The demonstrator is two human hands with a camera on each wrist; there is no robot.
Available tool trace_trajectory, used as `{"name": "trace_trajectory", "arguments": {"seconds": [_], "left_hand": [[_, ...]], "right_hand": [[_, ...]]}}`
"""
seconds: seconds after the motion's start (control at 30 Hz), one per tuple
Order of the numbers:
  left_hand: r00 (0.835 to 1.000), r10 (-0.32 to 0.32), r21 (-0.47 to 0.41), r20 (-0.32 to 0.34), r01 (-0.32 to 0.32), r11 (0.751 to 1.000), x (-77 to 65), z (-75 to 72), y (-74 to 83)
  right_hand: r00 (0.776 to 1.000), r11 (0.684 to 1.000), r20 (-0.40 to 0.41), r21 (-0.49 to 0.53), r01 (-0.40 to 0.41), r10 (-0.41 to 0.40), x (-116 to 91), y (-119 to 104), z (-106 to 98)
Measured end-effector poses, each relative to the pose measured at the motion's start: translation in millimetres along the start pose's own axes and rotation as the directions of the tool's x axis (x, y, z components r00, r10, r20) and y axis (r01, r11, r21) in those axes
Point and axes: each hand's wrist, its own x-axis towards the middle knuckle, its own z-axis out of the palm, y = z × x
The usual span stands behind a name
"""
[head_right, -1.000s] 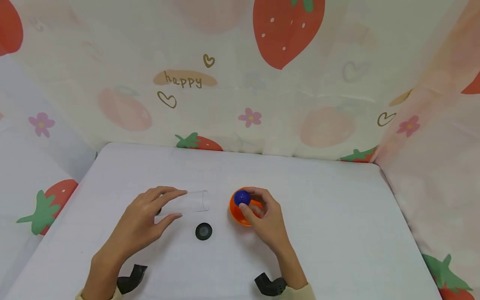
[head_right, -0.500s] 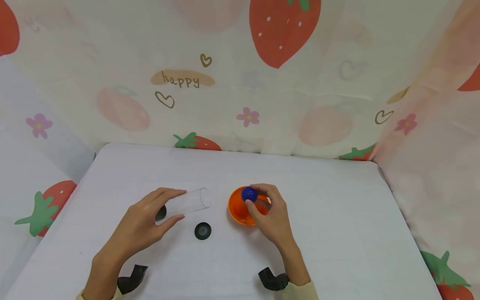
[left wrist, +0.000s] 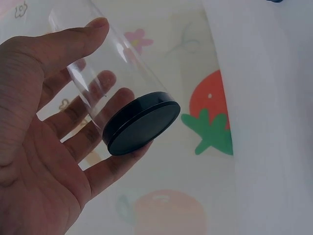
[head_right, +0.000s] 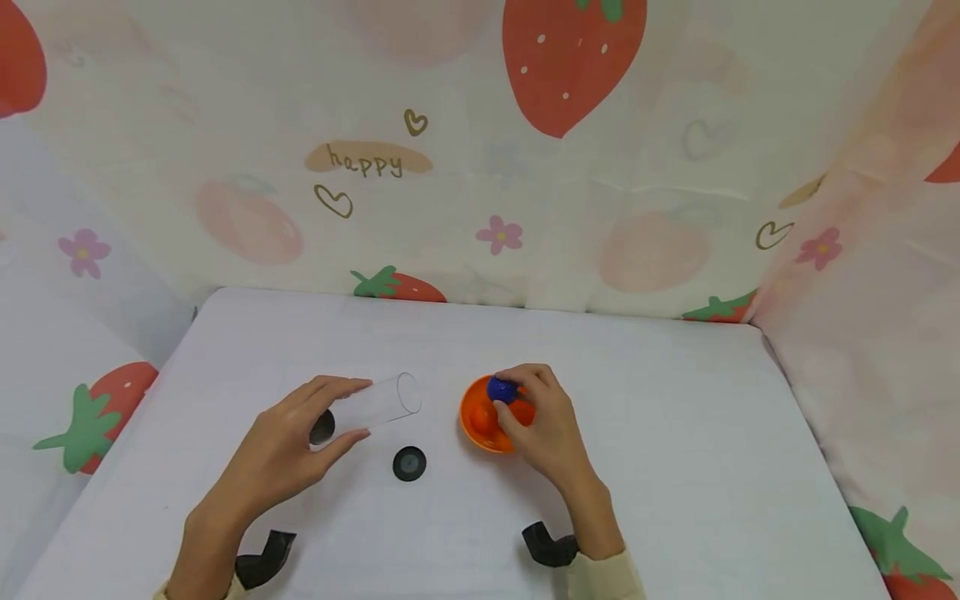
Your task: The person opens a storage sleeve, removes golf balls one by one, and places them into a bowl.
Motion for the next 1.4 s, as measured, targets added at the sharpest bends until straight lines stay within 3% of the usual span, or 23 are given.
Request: {"name": "trace_trajectory", "arguments": {"seconds": [0.2,0.4,0.6,0.87,1.1,1.4], "left_hand": [[1.0,-0.011,-0.003,0.005,0.011,1.0,-1.5,0.2,-0.8],[1.0,-0.008,-0.028,0.016,0.009,1.0,-2.4,2.7,-0.8],[1.0,-0.029,-0.042,0.011,0.03,0.999,-2.7,3.6,-0.4],[0.999,-0.049,-0.092,0.02,0.05,0.994,-3.0,7.1,-6.2],[0.986,-0.127,-0.251,0.108,0.15,0.956,0.1,14.6,-19.5],[0.97,-0.193,-0.318,0.146,0.23,0.92,-2.3,23.7,-34.9]], "right_hand": [[0.999,0.996,0.018,-0.08,0.036,-0.034,-1,1,1],[0.998,0.99,-0.036,-0.134,0.05,-0.056,-5,2,-3],[0.99,0.991,-0.097,-0.096,0.091,-0.1,-8,3,-15],[0.989,0.994,-0.124,-0.081,0.074,-0.084,-8,5,-25],[0.986,0.993,-0.136,-0.082,0.083,-0.093,-6,9,-33],[0.978,0.996,-0.187,-0.032,0.089,-0.094,-6,14,-47]]}}
